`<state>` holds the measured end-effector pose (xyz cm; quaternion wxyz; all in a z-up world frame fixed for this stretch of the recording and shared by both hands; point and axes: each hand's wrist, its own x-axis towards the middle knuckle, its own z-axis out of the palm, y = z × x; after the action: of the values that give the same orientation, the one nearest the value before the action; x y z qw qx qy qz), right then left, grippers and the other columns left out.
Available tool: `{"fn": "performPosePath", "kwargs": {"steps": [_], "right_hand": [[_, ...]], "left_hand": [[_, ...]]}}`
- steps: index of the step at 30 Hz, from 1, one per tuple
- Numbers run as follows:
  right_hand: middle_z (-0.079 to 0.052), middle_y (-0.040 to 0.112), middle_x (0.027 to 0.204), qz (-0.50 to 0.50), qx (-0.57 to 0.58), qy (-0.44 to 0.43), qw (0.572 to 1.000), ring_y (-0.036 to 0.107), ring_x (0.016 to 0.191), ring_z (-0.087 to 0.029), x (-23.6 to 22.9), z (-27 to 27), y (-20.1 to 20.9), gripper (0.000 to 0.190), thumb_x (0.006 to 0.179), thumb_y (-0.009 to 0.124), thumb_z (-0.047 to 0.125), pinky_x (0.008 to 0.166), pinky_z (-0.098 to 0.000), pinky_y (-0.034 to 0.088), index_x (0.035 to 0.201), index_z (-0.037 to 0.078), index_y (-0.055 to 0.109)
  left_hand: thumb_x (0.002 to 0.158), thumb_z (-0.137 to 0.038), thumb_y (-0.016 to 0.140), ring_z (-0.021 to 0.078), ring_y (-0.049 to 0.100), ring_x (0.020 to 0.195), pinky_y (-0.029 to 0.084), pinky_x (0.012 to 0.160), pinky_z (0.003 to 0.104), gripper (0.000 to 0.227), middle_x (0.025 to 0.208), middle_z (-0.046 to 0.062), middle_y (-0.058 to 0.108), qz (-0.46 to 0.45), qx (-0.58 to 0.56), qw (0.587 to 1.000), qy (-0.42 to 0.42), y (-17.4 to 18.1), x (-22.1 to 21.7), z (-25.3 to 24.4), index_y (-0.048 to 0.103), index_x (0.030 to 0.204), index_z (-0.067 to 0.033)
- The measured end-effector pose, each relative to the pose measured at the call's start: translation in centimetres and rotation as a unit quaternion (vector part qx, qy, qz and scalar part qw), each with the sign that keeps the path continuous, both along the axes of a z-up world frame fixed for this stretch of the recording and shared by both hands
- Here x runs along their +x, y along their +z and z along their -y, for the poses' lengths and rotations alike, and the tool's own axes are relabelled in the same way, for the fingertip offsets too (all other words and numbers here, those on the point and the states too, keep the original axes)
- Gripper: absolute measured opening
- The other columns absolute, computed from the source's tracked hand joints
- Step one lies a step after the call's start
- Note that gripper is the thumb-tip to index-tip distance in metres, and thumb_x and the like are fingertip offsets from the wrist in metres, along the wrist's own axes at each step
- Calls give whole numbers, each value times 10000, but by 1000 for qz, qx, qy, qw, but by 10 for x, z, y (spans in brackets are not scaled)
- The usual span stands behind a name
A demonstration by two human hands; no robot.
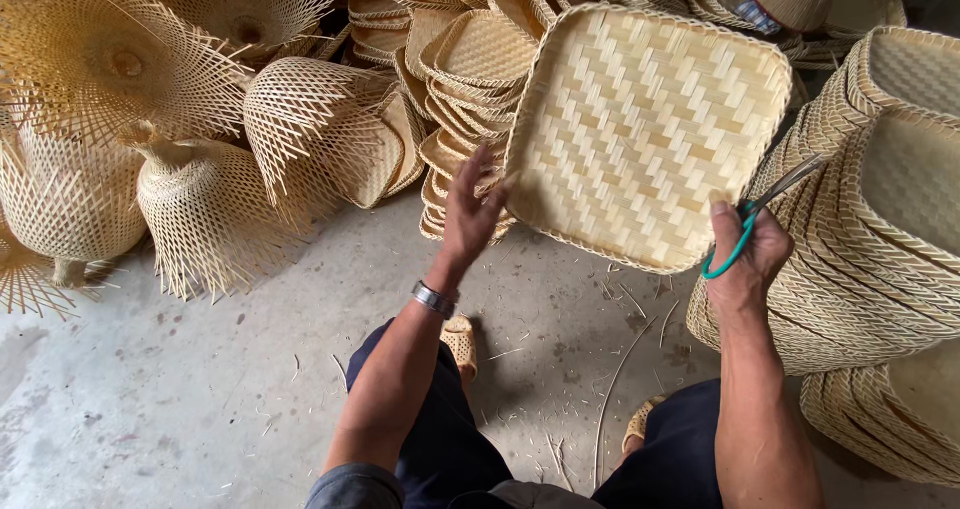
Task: The person trims the edges of woven bamboo trays using scissors and moves them between stacks on the floor.
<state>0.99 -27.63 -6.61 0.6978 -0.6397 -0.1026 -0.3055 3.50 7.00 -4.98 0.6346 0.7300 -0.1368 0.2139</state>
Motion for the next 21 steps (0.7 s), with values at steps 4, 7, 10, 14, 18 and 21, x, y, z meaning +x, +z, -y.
{"fn": "performPosePath", "kwargs": {"steps": [4, 7, 10, 14, 18, 21], "right_hand": [[72, 543, 694, -16, -86, -33, 996, 430, 626, -5, -11, -5, 11, 228, 1072, 714, 82, 574, -213, 317, 859, 60, 634], [65, 548, 681, -35, -132, -19, 990, 441, 628, -2, -16, -15, 21, 304, 1073, 741, 102, 612, -234, 333, 800, 24, 633], [55, 549, 643, -72, -129, 3, 989, 440, 568, -9, -25, -24, 31, 261, 1049, 741, 124, 556, -232, 307, 830, 30, 635], [46, 569, 688, -81, -175, -21, 981, 471, 609, -24, -34, -27, 43, 201, 1036, 737, 124, 542, -232, 334, 876, 22, 674], [36, 572, 662, -82, -198, -27, 976, 475, 590, -19, -41, -25, 49, 232, 1050, 744, 126, 556, -232, 347, 863, 10, 671], [12, 570, 619, -85, -233, -37, 968, 485, 557, -29, -45, -21, 52, 301, 1063, 754, 126, 517, -230, 351, 811, -1, 647]], "left_hand": [[980, -239, 745, 256, 555, 1317, 507, 1114, 427, 652, 1362, 136, 634, 236, 304, 906, 175, 5, -7, 18, 425, 1542, -156], [1029, -207, 695, 258, 585, 1296, 499, 1118, 426, 682, 1344, 109, 656, 270, 365, 885, 101, 9, -1, 39, 308, 1587, -142], [1036, -174, 658, 271, 599, 1274, 479, 1113, 442, 767, 1328, 109, 661, 276, 399, 873, 46, 7, 1, 49, 185, 1637, -113], [1043, -132, 615, 251, 627, 1247, 480, 1121, 439, 797, 1301, 69, 683, 272, 422, 865, 10, 4, 0, 51, 105, 1655, -127], [1056, -125, 603, 235, 646, 1226, 476, 1132, 450, 787, 1222, 42, 711, 259, 444, 858, 3, 2, -1, 53, 90, 1653, -123], [1056, -143, 603, 231, 648, 1231, 474, 1122, 444, 813, 1247, 61, 716, 269, 459, 847, 6, -1, -2, 54, 53, 1654, -120]]}}
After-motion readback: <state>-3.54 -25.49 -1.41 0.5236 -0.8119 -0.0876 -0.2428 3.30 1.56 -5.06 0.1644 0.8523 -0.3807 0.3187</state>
